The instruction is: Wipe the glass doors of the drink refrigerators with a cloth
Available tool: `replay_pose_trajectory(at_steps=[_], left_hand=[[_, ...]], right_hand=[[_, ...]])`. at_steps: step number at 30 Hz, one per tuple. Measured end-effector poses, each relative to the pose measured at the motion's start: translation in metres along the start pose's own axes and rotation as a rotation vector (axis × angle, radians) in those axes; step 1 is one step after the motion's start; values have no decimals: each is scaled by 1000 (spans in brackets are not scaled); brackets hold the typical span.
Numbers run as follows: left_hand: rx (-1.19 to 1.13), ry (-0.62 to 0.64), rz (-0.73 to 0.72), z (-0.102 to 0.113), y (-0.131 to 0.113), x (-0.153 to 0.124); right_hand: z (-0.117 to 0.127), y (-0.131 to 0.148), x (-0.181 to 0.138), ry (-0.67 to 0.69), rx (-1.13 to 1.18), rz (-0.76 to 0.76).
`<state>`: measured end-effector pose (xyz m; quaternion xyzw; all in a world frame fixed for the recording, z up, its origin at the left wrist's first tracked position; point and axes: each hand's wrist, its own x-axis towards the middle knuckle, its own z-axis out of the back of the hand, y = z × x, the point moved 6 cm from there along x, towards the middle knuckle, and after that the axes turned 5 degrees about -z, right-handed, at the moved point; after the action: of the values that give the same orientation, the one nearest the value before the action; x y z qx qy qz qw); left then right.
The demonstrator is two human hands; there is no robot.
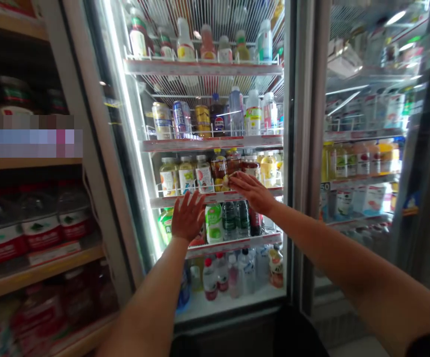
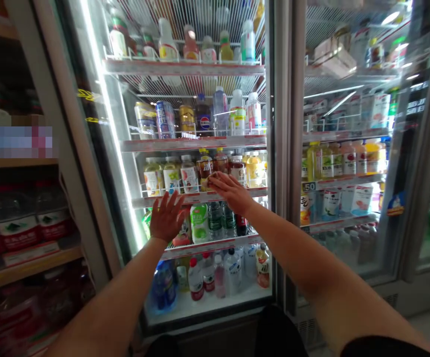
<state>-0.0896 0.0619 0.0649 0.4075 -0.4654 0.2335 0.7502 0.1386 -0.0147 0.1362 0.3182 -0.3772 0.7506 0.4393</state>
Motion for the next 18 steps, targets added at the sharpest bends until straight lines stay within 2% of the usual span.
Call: replay_pose_trajectory(at_steps=[4,5,8,9,13,16,18], left_hand=[[-12,3,2,-1,1,0],[-14,3,1,-1,2,0],[-23,4,6,-2,3,0],[-31,9,10,-3,3,0],[-57,34,28,-7,4,-1],[-56,31,32,-8,3,-1],[-53,30,27,-8,3,-1]], right_hand=[[17,-26,-6,-164,-54,-229],[17,-28,-8,-146,-60,-212],[8,-20,-19,16,-54,-16],[7,-21,-23,36,-56,0],[12,-34,-35,-42,-102,-145],[4,-28,-37,88,-80,5],[3,-26,-35,100,-63,24]])
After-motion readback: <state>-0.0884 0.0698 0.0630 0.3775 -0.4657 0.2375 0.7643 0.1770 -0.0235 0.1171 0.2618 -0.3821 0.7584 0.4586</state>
